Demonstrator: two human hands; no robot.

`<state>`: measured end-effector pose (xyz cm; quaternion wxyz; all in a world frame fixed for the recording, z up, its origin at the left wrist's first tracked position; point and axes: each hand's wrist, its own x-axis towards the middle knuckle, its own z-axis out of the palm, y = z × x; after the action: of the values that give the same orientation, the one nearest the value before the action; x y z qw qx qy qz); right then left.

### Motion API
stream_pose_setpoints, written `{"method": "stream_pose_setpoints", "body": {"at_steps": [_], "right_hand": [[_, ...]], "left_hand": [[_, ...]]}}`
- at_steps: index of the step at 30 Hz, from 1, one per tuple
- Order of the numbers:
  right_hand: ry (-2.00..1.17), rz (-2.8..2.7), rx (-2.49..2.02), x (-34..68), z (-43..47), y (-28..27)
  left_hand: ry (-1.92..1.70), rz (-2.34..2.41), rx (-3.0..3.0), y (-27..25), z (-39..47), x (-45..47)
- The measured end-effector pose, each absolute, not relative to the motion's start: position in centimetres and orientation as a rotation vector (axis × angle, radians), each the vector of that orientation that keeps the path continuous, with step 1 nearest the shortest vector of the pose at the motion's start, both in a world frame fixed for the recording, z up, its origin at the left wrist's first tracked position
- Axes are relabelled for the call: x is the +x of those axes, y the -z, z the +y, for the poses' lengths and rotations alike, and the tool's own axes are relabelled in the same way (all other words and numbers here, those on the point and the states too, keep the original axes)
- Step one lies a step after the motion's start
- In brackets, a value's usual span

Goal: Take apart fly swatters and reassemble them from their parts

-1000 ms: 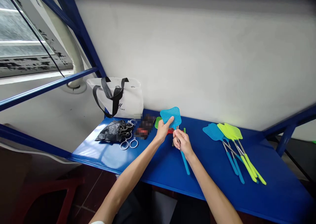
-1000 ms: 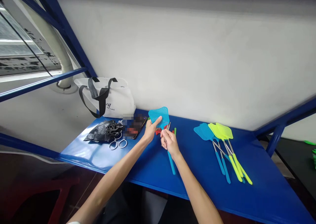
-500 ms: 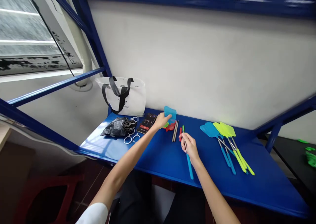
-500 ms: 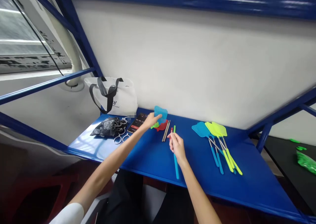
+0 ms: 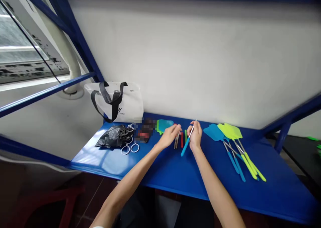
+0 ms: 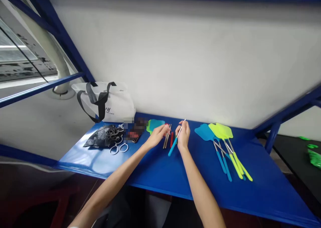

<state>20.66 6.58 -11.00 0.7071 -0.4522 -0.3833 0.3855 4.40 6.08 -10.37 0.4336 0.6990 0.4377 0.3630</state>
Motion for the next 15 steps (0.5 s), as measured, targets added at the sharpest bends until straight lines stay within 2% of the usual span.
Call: {"method": "stream_pose_setpoints", "body": {"at_steps": [4,10,15], "right_hand": [[-0.754,-0.766,-0.93,21.2,6.4,10.0],[-1.013,-0.921,-0.989,21.8,6.1,9.4],[-0.961,-0.864,-0.932,21.3,6.1,9.1]], "left_hand": [[-0.56,0.733,1.451,9.9,3.3,7.0],[-0.669,0.738,1.143,9.9,1.1,7.8],[-0.593,0.722,1.089,10.8,-1.1,8.2]]}}
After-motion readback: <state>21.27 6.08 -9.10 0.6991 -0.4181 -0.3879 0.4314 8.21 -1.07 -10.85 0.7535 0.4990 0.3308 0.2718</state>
